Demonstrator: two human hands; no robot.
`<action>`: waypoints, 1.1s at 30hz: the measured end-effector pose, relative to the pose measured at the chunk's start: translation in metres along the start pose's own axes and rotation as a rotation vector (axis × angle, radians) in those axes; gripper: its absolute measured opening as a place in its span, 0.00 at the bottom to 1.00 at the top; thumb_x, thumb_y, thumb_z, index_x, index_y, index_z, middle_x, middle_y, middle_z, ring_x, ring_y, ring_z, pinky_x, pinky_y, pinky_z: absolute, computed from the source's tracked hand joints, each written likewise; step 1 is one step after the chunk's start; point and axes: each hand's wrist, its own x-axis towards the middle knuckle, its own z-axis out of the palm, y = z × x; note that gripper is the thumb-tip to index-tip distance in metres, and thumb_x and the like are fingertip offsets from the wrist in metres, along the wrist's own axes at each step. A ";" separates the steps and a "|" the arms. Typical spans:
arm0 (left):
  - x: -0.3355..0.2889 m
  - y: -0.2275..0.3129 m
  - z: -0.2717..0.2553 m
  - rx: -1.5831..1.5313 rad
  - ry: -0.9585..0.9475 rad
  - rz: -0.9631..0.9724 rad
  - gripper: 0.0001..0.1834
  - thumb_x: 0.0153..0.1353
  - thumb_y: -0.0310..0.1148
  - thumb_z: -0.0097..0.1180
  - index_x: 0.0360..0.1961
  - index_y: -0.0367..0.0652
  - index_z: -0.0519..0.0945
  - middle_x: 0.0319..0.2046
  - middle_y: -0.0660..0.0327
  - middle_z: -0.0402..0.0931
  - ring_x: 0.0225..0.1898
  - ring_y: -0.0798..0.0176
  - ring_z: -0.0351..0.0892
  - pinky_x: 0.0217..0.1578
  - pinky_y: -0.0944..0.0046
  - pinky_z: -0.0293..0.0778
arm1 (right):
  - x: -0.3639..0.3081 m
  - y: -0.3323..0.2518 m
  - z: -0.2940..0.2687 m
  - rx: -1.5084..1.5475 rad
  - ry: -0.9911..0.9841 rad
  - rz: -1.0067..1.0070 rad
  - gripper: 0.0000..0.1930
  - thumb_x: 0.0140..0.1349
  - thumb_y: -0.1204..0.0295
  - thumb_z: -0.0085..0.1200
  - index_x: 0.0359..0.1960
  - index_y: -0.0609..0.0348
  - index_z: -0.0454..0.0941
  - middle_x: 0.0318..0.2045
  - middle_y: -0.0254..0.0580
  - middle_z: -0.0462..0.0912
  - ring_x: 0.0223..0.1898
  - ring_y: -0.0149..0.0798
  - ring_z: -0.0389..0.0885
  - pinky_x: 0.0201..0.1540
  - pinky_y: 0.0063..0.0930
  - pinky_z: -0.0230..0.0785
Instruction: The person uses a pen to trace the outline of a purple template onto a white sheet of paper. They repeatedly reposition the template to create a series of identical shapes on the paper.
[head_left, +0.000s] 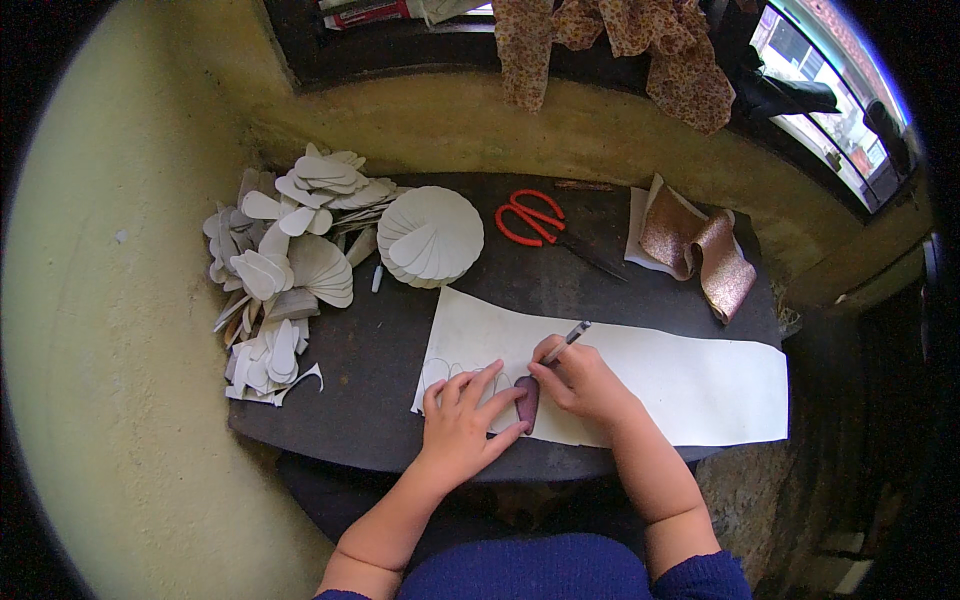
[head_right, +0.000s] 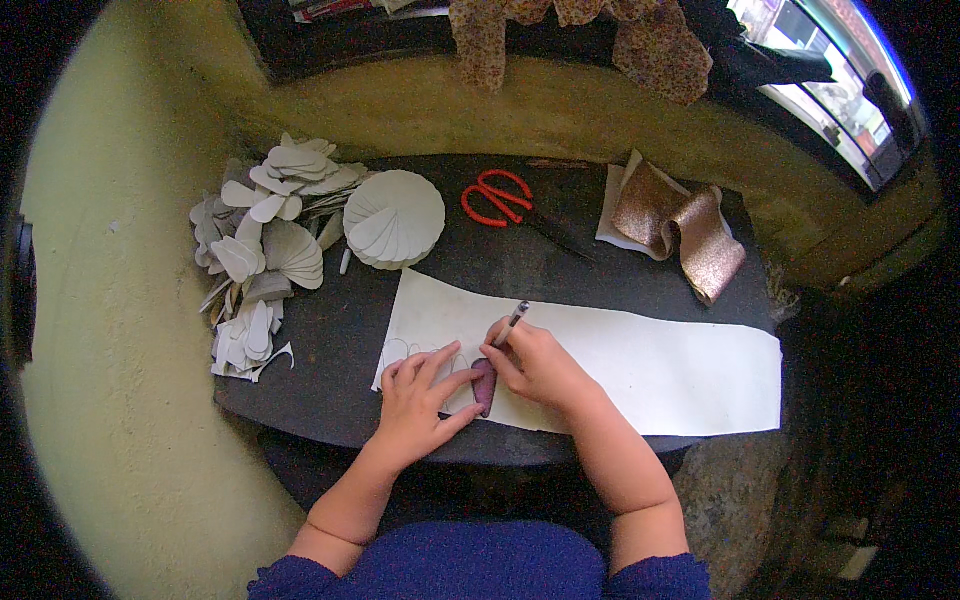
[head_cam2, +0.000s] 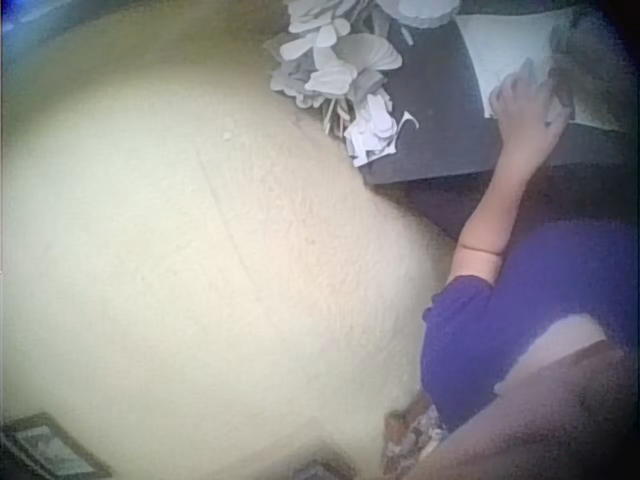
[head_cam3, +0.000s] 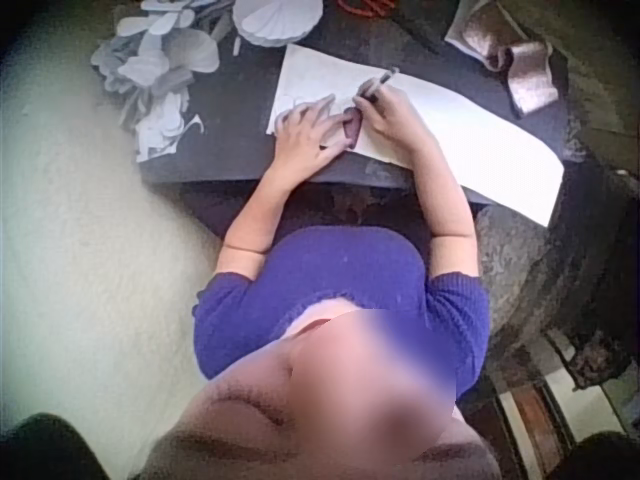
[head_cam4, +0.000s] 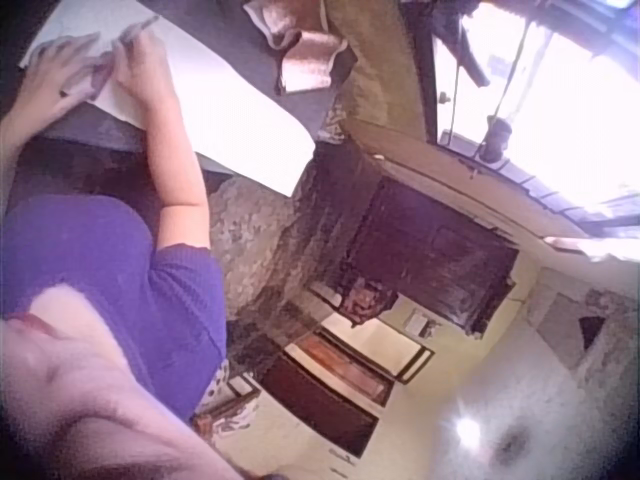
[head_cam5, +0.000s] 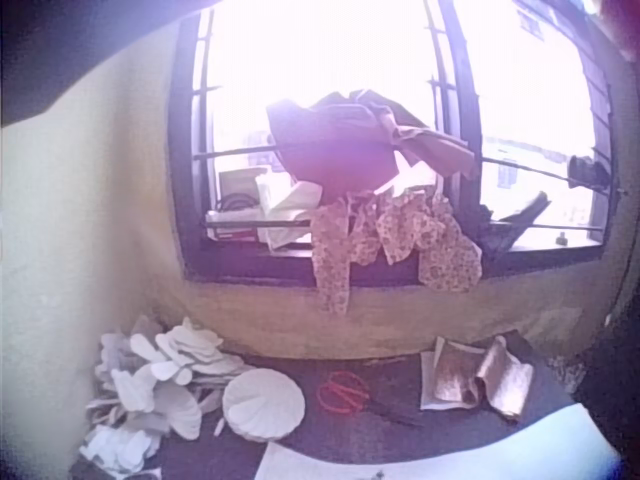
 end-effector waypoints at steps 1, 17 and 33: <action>0.000 0.000 0.000 0.000 0.000 -0.001 0.23 0.57 0.53 0.60 0.52 0.61 0.81 0.64 0.63 0.66 0.60 0.56 0.63 0.61 0.47 0.52 | 0.000 0.000 -0.001 -0.003 0.002 0.009 0.06 0.61 0.77 0.59 0.36 0.61 0.73 0.30 0.48 0.81 0.32 0.51 0.82 0.36 0.38 0.73; 0.000 0.000 0.001 0.006 -0.019 0.000 0.23 0.57 0.54 0.60 0.53 0.63 0.80 0.64 0.64 0.66 0.60 0.56 0.64 0.60 0.47 0.53 | -0.004 0.000 -0.002 -0.090 0.004 -0.085 0.06 0.61 0.75 0.58 0.34 0.59 0.73 0.29 0.48 0.80 0.32 0.53 0.81 0.35 0.41 0.73; 0.001 0.000 -0.001 0.014 0.003 0.018 0.23 0.57 0.54 0.60 0.53 0.63 0.81 0.64 0.63 0.66 0.60 0.56 0.63 0.60 0.49 0.53 | -0.008 -0.002 -0.003 -0.104 0.058 -0.110 0.06 0.60 0.76 0.59 0.34 0.59 0.74 0.29 0.49 0.81 0.31 0.53 0.82 0.34 0.40 0.73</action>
